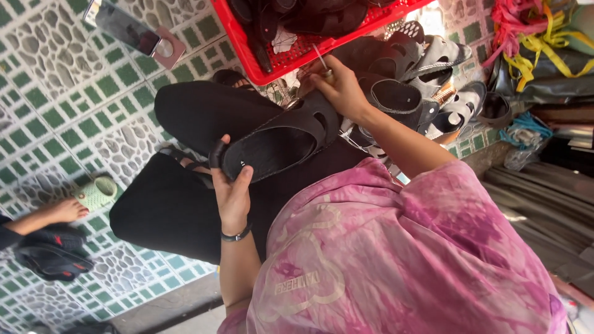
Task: The person sits on the floor and sews a black sandal using a needle and thread. They repeatedly push the needle through the sandal strap and pull the thread to stitch it. The person also briefly handles a plastic bag containing a small item before resuming the sewing task.
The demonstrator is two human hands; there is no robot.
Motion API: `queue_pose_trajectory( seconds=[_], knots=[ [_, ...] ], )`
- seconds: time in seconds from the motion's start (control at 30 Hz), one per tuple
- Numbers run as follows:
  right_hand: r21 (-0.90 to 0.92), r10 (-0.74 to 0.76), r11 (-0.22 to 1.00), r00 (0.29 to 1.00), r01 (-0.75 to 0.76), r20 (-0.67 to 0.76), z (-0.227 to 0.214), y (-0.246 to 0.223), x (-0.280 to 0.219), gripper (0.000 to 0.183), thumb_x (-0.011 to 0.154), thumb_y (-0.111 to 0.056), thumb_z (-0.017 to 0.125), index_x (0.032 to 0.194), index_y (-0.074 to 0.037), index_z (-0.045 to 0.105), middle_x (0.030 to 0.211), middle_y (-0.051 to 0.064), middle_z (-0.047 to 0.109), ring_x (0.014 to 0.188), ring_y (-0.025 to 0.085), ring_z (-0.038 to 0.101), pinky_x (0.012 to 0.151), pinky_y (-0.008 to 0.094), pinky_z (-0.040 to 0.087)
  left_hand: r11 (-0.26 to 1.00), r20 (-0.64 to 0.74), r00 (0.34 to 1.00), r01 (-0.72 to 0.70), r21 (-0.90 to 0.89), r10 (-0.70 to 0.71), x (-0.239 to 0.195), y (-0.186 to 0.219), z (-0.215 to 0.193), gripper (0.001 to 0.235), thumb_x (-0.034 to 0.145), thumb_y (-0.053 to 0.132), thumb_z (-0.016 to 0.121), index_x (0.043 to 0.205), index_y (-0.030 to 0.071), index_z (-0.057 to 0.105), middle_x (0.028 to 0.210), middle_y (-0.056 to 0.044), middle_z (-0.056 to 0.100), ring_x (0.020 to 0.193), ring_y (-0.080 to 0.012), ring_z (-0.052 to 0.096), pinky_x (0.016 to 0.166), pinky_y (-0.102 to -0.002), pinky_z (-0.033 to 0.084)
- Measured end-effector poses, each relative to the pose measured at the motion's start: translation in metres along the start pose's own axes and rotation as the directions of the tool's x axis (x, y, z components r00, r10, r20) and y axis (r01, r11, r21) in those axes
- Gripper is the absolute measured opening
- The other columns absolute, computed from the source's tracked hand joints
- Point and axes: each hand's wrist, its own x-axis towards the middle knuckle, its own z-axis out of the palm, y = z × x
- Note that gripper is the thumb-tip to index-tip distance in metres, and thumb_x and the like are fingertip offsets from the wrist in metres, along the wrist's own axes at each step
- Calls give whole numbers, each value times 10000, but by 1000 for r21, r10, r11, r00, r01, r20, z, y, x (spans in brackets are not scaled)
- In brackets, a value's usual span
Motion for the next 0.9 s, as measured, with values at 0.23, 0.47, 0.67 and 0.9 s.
queue_pose_trajectory(
  seconds=[0.23, 0.47, 0.67, 0.9],
  knots=[
    [58, -89, 994, 996, 89, 4, -10, -39, 4, 91, 1050, -21, 613, 1125, -58, 576, 940, 101, 664, 888, 182, 651, 819, 290, 513, 996, 1, 998, 69, -56, -69, -10, 2, -20, 696, 902, 9, 715, 1509, 94, 385, 1542, -60, 404, 1341, -165, 477, 1164, -312, 420],
    [171, 231, 951, 959, -258, 165, -49, -70, -4, 136, 1033, -291, 613, 1138, -209, 583, 1063, 60, 752, 940, 45, 704, 503, 154, 301, 985, 31, 987, 162, -52, -160, -17, -1, -32, 798, 841, -23, 742, 1526, 62, 341, 1592, -85, 363, 1427, -196, 406, 1195, -326, 379],
    [178, 382, 891, 901, -419, 207, -63, -58, -22, 242, 999, -287, 642, 1162, -109, 631, 843, -42, 492, 718, 53, 551, 680, 277, 627, 972, 48, 976, 215, -96, -211, -14, 3, -30, 797, 839, -30, 738, 1528, 76, 352, 1425, -77, 488, 1259, -167, 516, 1115, -296, 452],
    [325, 388, 835, 893, -445, 228, -64, -43, -23, 203, 997, -218, 652, 1129, -65, 627, 885, 66, 668, 771, 175, 721, 683, 325, 647, 965, 50, 978, 206, -163, -201, -15, -4, -31, 800, 842, -33, 739, 1532, 76, 349, 1361, -74, 527, 1221, -160, 545, 1102, -294, 465]
  ],
)
